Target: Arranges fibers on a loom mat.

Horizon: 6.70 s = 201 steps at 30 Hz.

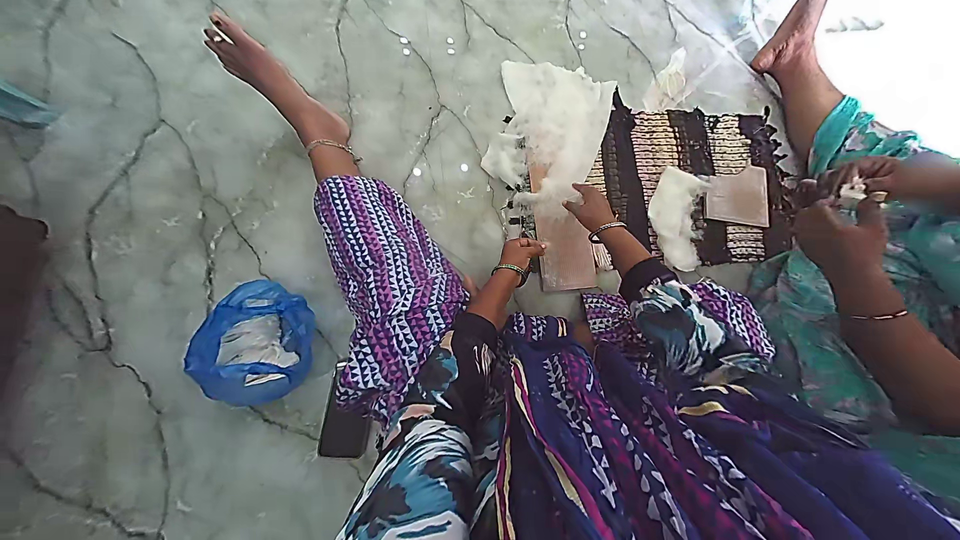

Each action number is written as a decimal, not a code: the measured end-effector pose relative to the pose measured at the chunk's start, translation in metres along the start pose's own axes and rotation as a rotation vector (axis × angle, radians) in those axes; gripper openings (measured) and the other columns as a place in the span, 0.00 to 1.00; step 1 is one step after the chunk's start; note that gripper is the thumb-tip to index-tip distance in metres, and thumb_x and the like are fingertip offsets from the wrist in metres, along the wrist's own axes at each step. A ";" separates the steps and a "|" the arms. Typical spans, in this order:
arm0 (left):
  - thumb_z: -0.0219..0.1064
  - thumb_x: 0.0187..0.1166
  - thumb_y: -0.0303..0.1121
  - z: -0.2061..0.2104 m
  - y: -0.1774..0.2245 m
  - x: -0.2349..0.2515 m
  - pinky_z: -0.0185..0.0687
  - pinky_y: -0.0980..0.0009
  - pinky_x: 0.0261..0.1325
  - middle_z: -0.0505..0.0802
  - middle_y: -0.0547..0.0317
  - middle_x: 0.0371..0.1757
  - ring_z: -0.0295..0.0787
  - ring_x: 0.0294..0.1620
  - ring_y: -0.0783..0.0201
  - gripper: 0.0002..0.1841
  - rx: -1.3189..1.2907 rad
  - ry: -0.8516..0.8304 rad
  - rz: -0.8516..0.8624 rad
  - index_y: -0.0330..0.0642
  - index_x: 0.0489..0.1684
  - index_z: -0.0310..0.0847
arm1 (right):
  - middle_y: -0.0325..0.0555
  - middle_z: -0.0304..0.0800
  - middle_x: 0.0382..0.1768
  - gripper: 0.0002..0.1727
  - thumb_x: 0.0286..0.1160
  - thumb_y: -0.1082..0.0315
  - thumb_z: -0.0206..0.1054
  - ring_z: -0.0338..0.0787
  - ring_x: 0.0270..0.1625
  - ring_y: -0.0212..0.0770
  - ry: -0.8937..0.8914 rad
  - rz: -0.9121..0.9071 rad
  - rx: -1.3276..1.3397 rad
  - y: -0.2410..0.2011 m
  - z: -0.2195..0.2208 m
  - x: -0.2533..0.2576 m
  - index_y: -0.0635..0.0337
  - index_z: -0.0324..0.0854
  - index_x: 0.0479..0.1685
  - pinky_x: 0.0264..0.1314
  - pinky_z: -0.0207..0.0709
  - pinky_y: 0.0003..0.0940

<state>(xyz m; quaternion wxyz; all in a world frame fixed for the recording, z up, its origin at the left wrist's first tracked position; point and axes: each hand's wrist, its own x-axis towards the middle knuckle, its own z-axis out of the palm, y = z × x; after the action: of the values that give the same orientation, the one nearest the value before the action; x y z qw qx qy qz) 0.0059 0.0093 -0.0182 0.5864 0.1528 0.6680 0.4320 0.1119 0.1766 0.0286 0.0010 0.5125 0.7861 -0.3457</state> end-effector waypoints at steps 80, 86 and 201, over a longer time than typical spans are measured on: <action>0.55 0.89 0.34 0.025 0.020 -0.016 0.73 0.46 0.78 0.85 0.36 0.70 0.81 0.74 0.42 0.18 1.014 -0.024 0.124 0.30 0.61 0.85 | 0.64 0.83 0.71 0.19 0.78 0.73 0.63 0.79 0.77 0.65 0.115 -0.243 -0.260 0.048 0.053 -0.073 0.65 0.84 0.67 0.77 0.69 0.65; 0.59 0.85 0.34 0.020 0.019 -0.015 0.75 0.43 0.75 0.84 0.33 0.70 0.81 0.73 0.39 0.18 1.012 -0.013 0.069 0.30 0.65 0.82 | 0.59 0.45 0.96 0.37 0.93 0.52 0.46 0.46 0.98 0.55 -0.145 -0.344 -0.461 0.050 0.085 -0.087 0.68 0.51 0.93 0.96 0.39 0.59; 0.61 0.88 0.33 -0.010 0.010 -0.002 0.58 0.76 0.23 0.70 0.65 0.25 0.60 0.19 0.72 0.09 -0.030 -0.001 -0.074 0.37 0.53 0.81 | 0.67 0.92 0.52 0.23 0.80 0.74 0.61 0.91 0.55 0.67 0.067 -0.134 -0.152 0.015 0.010 -0.023 0.65 0.79 0.75 0.63 0.77 0.66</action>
<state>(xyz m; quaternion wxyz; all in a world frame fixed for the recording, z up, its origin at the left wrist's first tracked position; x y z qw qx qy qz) -0.0056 0.0093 -0.0100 0.6045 0.1193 0.6664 0.4198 0.1317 0.1561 0.0210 -0.0093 0.4686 0.8421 -0.2669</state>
